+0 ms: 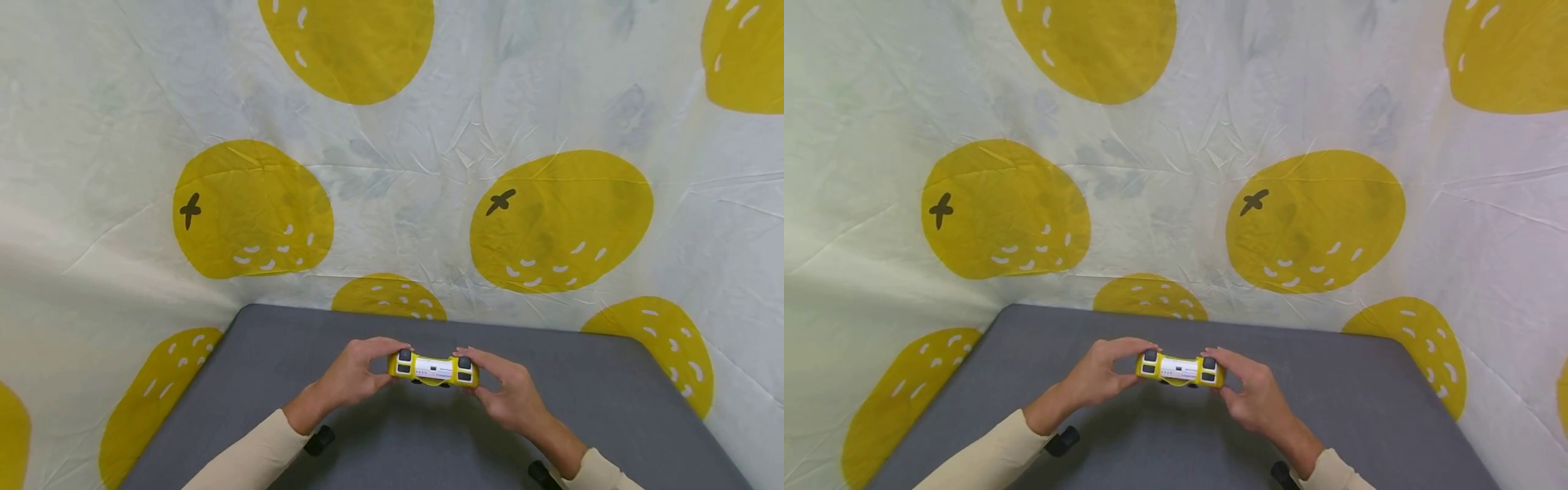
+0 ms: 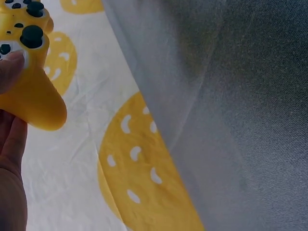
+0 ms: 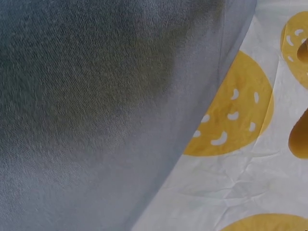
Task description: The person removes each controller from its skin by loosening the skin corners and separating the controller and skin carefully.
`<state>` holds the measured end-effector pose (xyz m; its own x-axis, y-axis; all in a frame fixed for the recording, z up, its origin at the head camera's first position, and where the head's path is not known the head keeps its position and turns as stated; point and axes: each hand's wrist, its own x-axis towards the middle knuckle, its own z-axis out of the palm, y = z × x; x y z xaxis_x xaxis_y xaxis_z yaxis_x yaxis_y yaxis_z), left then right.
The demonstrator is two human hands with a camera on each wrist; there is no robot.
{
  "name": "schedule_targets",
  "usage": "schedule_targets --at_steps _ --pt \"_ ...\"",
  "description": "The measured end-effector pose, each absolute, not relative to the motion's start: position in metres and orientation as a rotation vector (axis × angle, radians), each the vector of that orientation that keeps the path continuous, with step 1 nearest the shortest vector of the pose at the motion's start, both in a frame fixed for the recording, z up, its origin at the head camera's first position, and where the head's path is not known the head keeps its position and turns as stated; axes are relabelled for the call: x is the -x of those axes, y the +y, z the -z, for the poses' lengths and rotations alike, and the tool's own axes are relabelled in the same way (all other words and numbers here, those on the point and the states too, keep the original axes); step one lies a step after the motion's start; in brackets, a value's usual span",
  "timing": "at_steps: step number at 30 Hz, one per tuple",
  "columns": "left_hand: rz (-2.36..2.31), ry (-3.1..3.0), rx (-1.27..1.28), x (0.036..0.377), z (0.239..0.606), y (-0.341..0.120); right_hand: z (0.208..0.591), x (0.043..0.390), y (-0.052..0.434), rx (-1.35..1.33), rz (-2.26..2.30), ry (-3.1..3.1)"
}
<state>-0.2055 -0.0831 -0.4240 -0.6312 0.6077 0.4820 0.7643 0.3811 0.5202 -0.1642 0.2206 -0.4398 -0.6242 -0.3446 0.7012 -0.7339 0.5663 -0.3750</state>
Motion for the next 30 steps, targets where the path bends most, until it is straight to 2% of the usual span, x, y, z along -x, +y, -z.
schedule_targets --at_steps 14,30 --pt "1.020 -2.326 1.265 0.205 0.429 -0.084 0.428 0.165 0.225 -0.950 -0.799 -2.386" --pt "0.904 -2.339 1.366 0.203 0.423 -0.086 0.434 0.167 0.228 -1.011 -0.596 -2.155"
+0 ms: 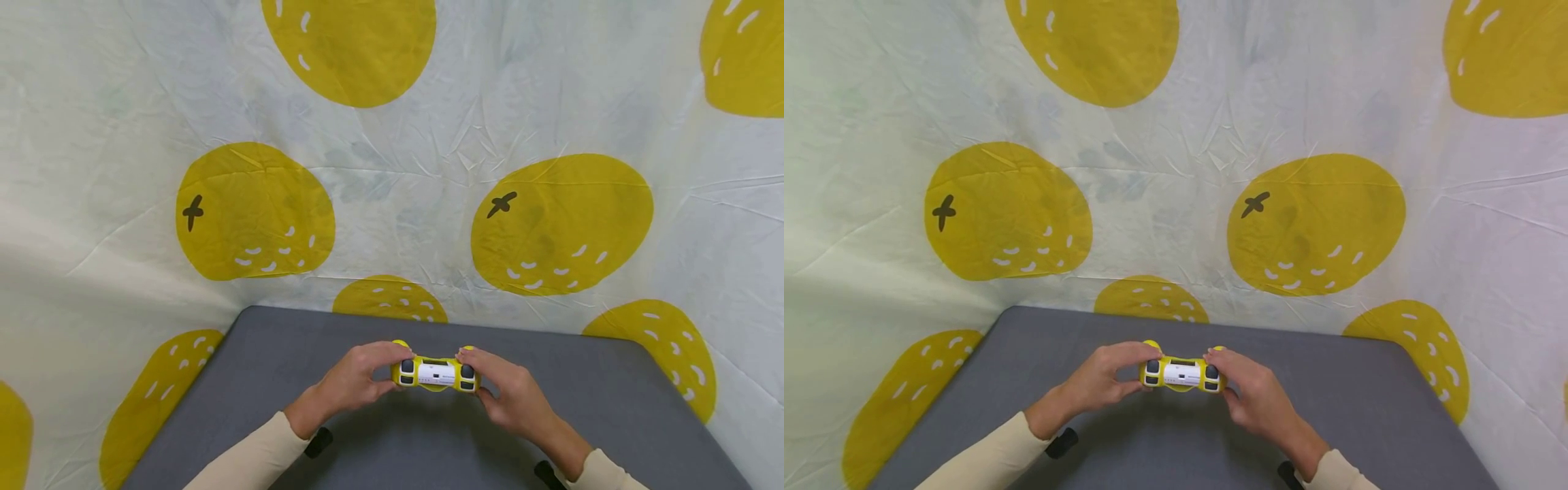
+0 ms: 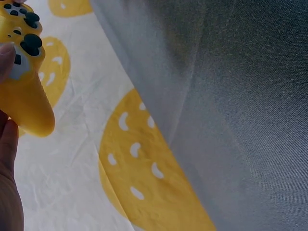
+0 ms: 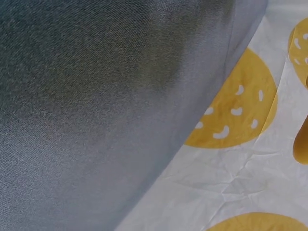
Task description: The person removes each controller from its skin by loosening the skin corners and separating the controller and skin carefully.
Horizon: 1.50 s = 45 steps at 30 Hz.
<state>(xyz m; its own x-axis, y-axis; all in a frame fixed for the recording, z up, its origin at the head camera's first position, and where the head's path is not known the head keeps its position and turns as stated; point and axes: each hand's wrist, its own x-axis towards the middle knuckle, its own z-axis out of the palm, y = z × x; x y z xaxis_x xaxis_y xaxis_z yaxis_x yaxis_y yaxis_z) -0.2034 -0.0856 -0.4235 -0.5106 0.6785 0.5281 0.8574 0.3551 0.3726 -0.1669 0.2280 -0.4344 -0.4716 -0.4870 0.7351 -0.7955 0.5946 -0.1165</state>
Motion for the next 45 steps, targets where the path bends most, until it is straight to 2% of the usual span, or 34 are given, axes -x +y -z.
schedule_targets --at_steps 45 --pt "0.681 -2.137 1.423 0.215 0.444 -0.084 0.445 0.177 0.237 -1.199 -0.439 -2.114"
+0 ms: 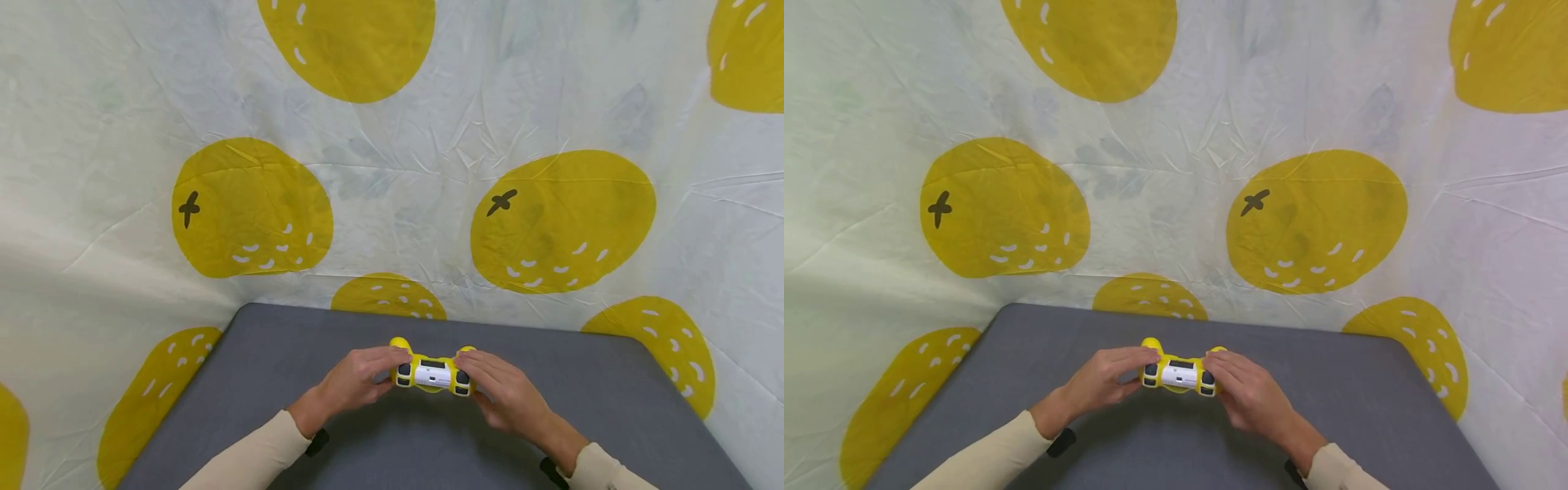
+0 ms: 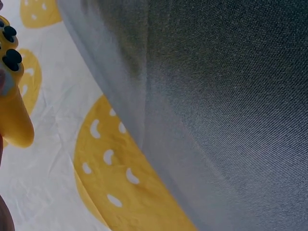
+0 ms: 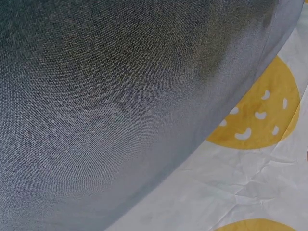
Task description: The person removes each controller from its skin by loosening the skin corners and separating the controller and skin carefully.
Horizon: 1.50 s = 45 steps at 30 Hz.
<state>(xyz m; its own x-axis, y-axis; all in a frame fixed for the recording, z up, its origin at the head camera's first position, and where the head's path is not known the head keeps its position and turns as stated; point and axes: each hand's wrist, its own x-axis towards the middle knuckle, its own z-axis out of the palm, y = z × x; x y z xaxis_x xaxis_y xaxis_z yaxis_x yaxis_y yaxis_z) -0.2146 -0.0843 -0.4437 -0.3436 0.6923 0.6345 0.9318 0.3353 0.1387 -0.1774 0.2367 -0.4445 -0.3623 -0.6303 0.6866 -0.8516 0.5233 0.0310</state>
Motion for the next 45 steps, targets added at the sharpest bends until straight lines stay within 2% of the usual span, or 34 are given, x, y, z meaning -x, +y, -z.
schedule_targets --at_steps 19,28,45 --pt "0.932 -2.223 1.402 0.218 0.447 -0.082 0.450 0.175 0.239 -1.118 -0.445 -2.218" --pt "0.799 -2.177 1.482 0.220 0.451 -0.082 0.457 0.177 0.240 -1.140 -0.400 -2.148" --pt "0.634 -2.202 1.475 0.224 0.462 -0.080 0.471 0.182 0.239 -1.174 -0.324 -2.109"
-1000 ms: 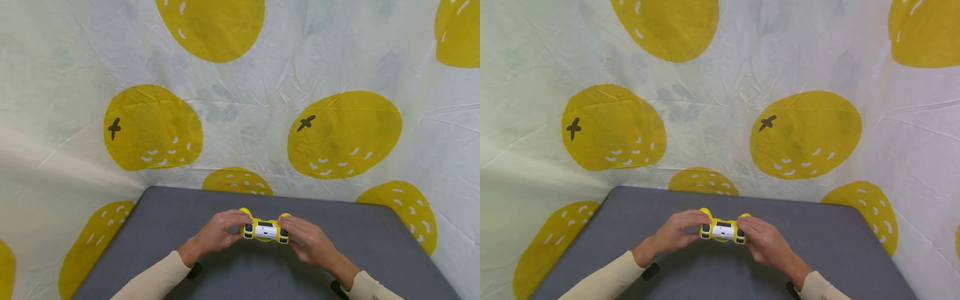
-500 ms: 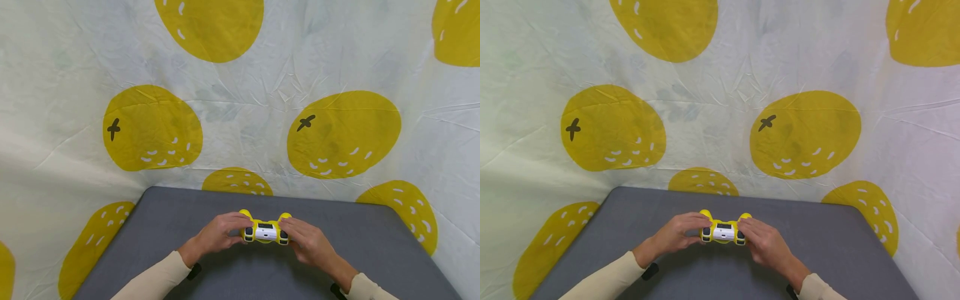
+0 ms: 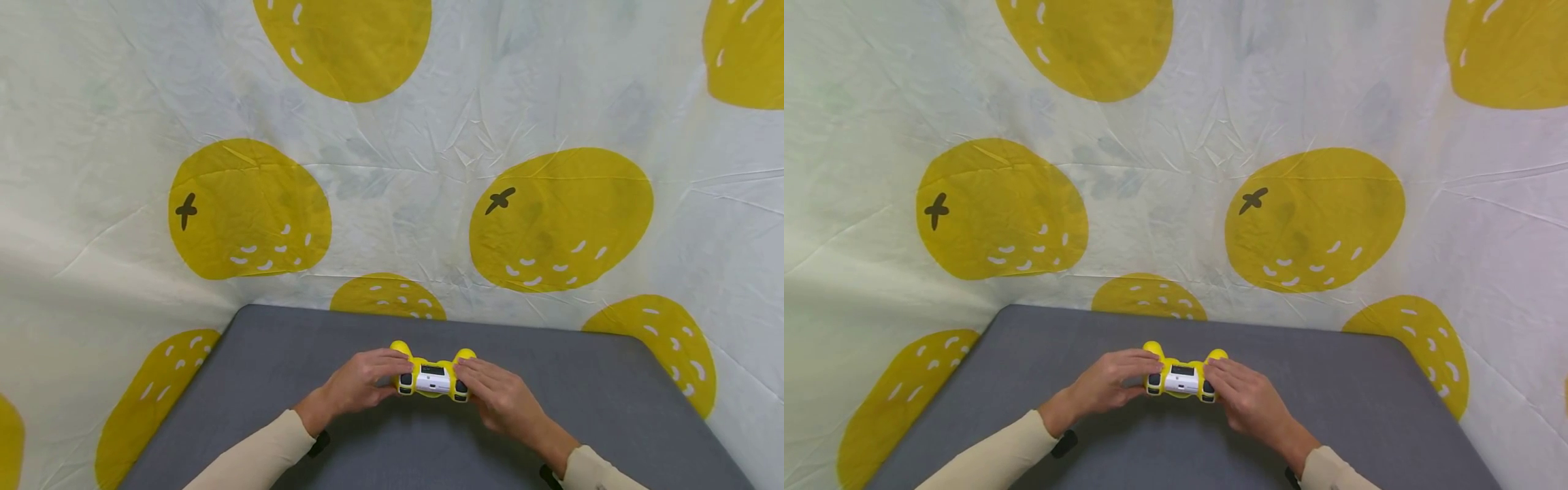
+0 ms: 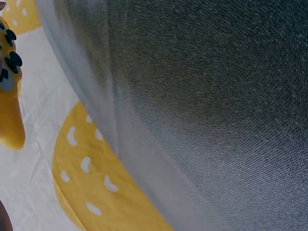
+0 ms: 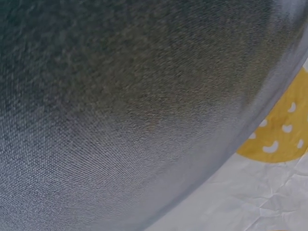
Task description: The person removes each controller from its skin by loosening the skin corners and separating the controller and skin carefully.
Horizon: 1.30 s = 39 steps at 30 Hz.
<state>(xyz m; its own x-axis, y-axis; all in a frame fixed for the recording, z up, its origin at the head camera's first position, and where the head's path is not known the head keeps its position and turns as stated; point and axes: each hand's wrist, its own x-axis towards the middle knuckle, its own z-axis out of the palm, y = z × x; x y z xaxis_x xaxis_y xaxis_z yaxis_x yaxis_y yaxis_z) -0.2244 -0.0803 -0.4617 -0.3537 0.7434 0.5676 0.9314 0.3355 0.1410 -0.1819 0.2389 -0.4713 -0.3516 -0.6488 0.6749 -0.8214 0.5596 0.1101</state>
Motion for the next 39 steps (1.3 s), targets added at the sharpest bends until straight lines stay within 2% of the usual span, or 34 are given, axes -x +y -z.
schedule_targets --at_steps 39 --pt "0.535 -2.230 1.430 0.241 0.490 -0.077 0.490 0.200 0.243 -1.232 -0.219 -2.136"
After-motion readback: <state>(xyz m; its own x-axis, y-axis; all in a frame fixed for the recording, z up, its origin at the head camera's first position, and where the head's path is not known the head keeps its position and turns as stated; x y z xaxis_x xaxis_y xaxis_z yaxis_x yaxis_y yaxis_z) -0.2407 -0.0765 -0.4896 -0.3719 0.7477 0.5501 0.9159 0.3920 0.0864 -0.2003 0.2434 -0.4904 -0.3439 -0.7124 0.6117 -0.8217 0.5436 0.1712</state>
